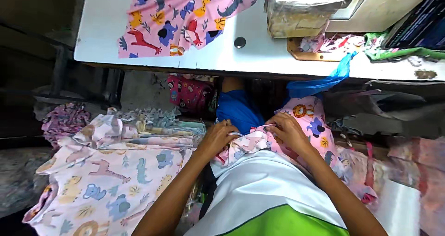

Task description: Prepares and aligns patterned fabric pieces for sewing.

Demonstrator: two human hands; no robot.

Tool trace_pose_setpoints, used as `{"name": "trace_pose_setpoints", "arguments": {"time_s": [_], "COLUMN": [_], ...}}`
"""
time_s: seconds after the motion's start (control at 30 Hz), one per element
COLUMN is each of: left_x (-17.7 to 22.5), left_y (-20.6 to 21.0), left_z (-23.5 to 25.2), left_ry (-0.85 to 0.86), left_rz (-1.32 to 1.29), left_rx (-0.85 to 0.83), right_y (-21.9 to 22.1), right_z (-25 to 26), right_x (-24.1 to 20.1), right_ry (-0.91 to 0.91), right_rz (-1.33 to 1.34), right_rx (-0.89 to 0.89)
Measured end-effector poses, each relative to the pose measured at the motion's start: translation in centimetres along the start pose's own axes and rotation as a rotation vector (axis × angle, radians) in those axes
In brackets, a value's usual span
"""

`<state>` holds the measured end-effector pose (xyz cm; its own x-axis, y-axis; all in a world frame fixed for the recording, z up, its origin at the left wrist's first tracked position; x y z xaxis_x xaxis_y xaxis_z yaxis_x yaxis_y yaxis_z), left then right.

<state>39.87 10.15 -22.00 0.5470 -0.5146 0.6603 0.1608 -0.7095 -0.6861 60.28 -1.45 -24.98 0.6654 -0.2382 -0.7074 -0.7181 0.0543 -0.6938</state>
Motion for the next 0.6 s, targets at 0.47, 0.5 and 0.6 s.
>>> {"name": "trace_pose_setpoints", "arguments": {"time_s": [0.47, 0.5, 0.6], "left_x": [12.4, 14.0, 17.5], "left_y": [-13.8, -13.6, -12.5], "left_z": [-0.8, -0.4, 0.6], "left_ry": [0.423, 0.494, 0.663], "left_rz": [-0.037, 0.071, 0.246], "left_rx": [0.473, 0.413, 0.305], "right_y": [-11.1, -11.6, -12.4], "right_z": [0.9, 1.3, 2.3], "right_x": [-5.5, -7.0, -11.7], "right_ry": [-0.361, -0.437, -0.637], "right_rz": [0.257, 0.302, 0.425], "right_rx": [0.231, 0.218, 0.179]}}
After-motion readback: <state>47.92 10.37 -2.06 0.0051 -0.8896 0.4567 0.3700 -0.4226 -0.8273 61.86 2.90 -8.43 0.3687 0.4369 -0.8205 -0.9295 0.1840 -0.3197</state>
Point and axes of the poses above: each hand's wrist, its own z-axis towards the middle knuckle, its own y-axis out of the palm, x = y × z, the point moved 6 cm from there along z, towards the middle knuckle, and after that the axes turned 9 degrees about -z, right-handed, at the moved point
